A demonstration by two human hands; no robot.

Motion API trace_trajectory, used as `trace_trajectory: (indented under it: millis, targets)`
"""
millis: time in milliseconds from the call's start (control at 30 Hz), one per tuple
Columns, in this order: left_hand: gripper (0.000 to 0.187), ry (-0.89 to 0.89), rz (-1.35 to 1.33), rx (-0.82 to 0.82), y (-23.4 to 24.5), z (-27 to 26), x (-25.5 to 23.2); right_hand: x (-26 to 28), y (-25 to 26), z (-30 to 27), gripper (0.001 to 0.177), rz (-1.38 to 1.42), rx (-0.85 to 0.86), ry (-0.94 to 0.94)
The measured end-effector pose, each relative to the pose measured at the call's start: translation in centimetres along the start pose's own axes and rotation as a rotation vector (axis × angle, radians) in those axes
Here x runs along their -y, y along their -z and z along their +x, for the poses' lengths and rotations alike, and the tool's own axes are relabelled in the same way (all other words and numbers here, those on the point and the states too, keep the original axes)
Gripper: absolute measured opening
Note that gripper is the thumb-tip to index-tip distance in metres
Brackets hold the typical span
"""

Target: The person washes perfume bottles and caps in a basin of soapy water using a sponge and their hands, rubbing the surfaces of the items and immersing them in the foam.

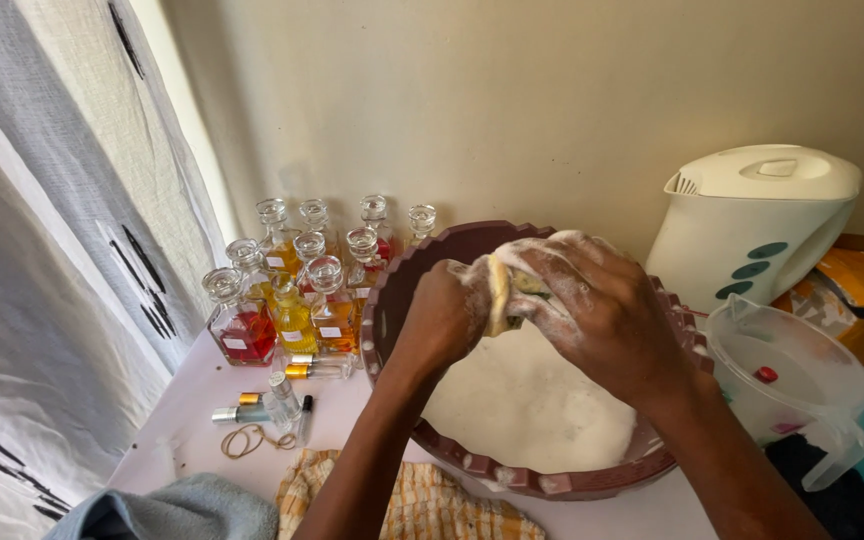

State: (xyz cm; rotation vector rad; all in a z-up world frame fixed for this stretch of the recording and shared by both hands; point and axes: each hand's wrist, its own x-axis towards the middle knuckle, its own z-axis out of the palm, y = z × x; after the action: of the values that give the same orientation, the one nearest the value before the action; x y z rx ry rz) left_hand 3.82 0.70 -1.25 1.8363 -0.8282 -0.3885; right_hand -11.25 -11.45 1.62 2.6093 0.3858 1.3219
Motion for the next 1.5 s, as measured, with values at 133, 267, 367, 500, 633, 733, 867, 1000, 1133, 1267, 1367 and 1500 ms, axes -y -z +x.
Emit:
trace_trajectory:
  millis: [133,267,367,500,633,733,867,1000,1133,1267,1367,1500]
  targets:
    - [0.03,-0.184,0.027,0.111,-0.1,1.3,1.6,-0.7,-1.2,-1.2,0.043,-0.084,0.112,-0.013]
    - [0.036,-0.329,0.233,-0.132,-0.7,0.8,1.1,-0.5,-1.3,-0.8,0.013,0.077,0.046,-0.156]
    - [0.054,-0.173,0.307,-0.268,-1.1,-2.5,-2.8,-0.4,-1.1,-0.3,0.024,0.196,0.004,-0.287]
    - [0.059,-0.311,0.463,-0.338,-1.7,-4.1,-3.8,0.7,0.3,1.0,0.029,0.651,0.334,-1.128]
    - [0.06,-0.278,0.414,-0.35,-2.2,-3.6,-4.1,-1.7,-1.1,-1.4,0.025,1.195,-0.02,-1.233]
    - [0.061,-0.192,0.321,-0.343,-2.0,-2.8,-2.9,-1.3,0.2,-0.2,0.026,1.206,-0.047,-1.127]
    - [0.053,-0.063,0.041,-0.191,-1.4,-1.9,-1.4,-0.7,0.7,-0.1,0.039,0.828,0.243,-0.942]
    - [0.042,-0.128,-0.009,-0.105,-0.8,-1.9,-0.2,1.9,2.5,2.1,0.038,0.188,0.326,-0.46]
    - [0.033,-0.207,0.037,-0.022,-1.4,-2.0,-0.8,0.7,0.0,0.1,0.034,0.226,0.3,-0.485]
    - [0.062,-0.156,0.326,-0.259,-2.0,-4.2,-4.4,0.1,-1.2,-0.4,0.038,0.261,0.191,-0.547]
    - [0.065,-0.235,0.502,-0.325,-1.8,-4.8,-4.9,0.1,-1.7,-0.8,0.04,0.384,0.205,-0.66]
    - [0.058,-0.117,0.247,-0.243,-2.7,-2.2,-2.6,0.8,-0.4,0.6,0.04,0.217,-0.018,-0.327]
